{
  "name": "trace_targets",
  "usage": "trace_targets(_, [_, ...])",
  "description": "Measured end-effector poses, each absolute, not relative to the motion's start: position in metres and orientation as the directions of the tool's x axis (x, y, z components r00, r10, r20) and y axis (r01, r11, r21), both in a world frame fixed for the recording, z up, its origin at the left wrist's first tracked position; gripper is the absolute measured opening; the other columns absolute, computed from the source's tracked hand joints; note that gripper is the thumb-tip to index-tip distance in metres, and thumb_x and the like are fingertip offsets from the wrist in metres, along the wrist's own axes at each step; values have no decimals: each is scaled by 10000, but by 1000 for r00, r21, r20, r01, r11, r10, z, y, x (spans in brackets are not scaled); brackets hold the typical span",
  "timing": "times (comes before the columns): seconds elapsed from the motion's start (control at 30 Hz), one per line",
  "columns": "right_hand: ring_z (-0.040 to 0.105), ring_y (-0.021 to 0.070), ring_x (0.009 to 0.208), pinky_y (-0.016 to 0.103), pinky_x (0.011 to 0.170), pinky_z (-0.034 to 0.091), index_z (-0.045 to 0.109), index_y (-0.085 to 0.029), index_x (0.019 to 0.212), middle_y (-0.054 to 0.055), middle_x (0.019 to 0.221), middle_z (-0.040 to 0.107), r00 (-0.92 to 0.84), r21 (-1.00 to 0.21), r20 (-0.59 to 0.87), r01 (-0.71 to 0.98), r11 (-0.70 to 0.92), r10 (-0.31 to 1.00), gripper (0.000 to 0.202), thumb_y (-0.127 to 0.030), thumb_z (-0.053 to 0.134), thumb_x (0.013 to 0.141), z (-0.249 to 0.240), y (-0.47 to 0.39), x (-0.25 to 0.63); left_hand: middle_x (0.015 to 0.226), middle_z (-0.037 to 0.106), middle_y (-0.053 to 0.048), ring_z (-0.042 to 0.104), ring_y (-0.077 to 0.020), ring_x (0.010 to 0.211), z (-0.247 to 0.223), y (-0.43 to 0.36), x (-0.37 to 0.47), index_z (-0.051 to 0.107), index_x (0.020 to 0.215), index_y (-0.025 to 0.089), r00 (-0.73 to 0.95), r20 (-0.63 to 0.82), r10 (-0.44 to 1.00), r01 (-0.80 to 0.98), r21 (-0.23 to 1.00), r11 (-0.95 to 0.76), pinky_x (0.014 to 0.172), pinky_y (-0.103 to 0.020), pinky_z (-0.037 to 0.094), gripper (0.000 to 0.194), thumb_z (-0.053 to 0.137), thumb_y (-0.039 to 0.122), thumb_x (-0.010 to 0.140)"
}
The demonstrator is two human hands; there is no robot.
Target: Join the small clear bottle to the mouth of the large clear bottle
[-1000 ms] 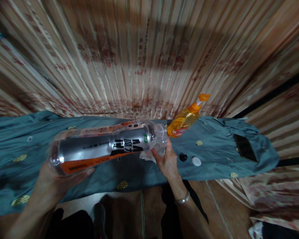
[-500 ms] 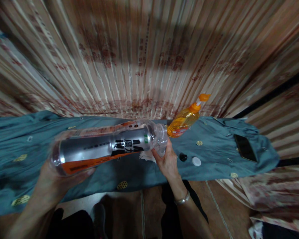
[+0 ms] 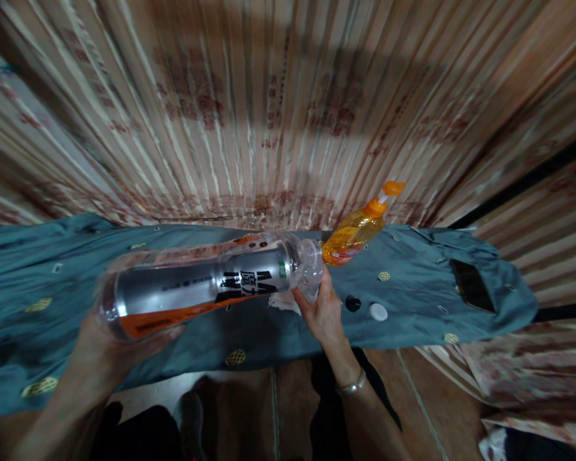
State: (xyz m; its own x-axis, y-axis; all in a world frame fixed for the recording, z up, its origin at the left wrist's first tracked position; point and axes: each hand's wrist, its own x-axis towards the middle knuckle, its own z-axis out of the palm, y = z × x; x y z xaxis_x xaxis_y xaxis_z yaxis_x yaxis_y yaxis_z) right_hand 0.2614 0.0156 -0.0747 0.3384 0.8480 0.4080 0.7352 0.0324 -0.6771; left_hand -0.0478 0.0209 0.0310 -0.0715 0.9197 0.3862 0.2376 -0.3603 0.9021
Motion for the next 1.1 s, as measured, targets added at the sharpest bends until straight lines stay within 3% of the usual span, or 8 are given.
trace_targets(0.27, [764, 335, 924, 463, 793, 618, 517, -184, 1347, 138, 1046, 777, 339, -675, 399, 737, 23, 852, 622, -583, 642, 886, -73, 14, 262, 1295, 737, -89, 727, -299, 1153, 33, 21, -42, 624, 1390, 280, -91, 379, 921, 240, 906, -349, 904, -367, 631, 938, 963, 338, 517])
trace_targets(0.5, [767, 331, 913, 450, 782, 614, 510, -184, 1355, 140, 1064, 783, 346, -692, 382, 721, 18, 857, 623, -551, 658, 874, -73, 13, 263, 1298, 738, -96, 726, -295, 1160, 30, 21, -42, 633, 1381, 263, -80, 455, 887, 304, 858, -413, 941, -382, 621, 929, 957, 345, 514])
trace_targets(0.7, [761, 320, 862, 443, 762, 609, 546, -191, 1293, 124, 1021, 786, 384, -710, 367, 704, -12, 847, 573, -530, 677, 850, -74, 13, 262, 1240, 755, -79, 758, -295, 1059, 32, 21, -35, 648, 1328, 286, -122, 379, 917, 197, 915, -351, 779, -359, 664, 916, 956, 308, 467])
trace_targets(0.83, [759, 320, 865, 449, 776, 609, 549, -202, 1265, 116, 1017, 785, 384, -731, 346, 682, -10, 856, 547, -517, 680, 838, -72, 13, 263, 1262, 751, -79, 755, -289, 1087, 35, 20, -38, 615, 1363, 286, -40, 370, 928, 260, 901, -347, 844, -362, 653, 936, 965, 303, 495])
trace_targets(0.9, [756, 317, 879, 448, 789, 608, 546, -207, 1264, 110, 1018, 784, 381, -743, 338, 670, -5, 860, 543, -514, 681, 837, -71, 12, 263, 1300, 739, -87, 736, -293, 1144, 35, 20, -41, 606, 1386, 273, -93, 394, 915, 258, 897, -360, 900, -368, 635, 916, 946, 343, 538])
trace_targets(0.97, [754, 317, 892, 451, 795, 606, 543, -207, 1267, 109, 1021, 782, 382, -752, 329, 659, -5, 863, 552, -521, 682, 835, -70, 12, 263, 1339, 723, -98, 719, -302, 1192, 34, 20, -42, 587, 1411, 273, -13, 365, 931, 308, 887, -343, 950, -383, 618, 951, 954, 323, 535])
trace_targets(1.1, [749, 321, 898, 463, 796, 604, 543, -191, 1260, 125, 1032, 773, 387, -769, 304, 639, -16, 871, 575, -544, 676, 826, -67, 12, 262, 1318, 728, -105, 716, -321, 1186, 32, 20, -40, 626, 1376, 268, -98, 407, 908, 270, 889, -370, 940, -402, 621, 935, 948, 372, 504])
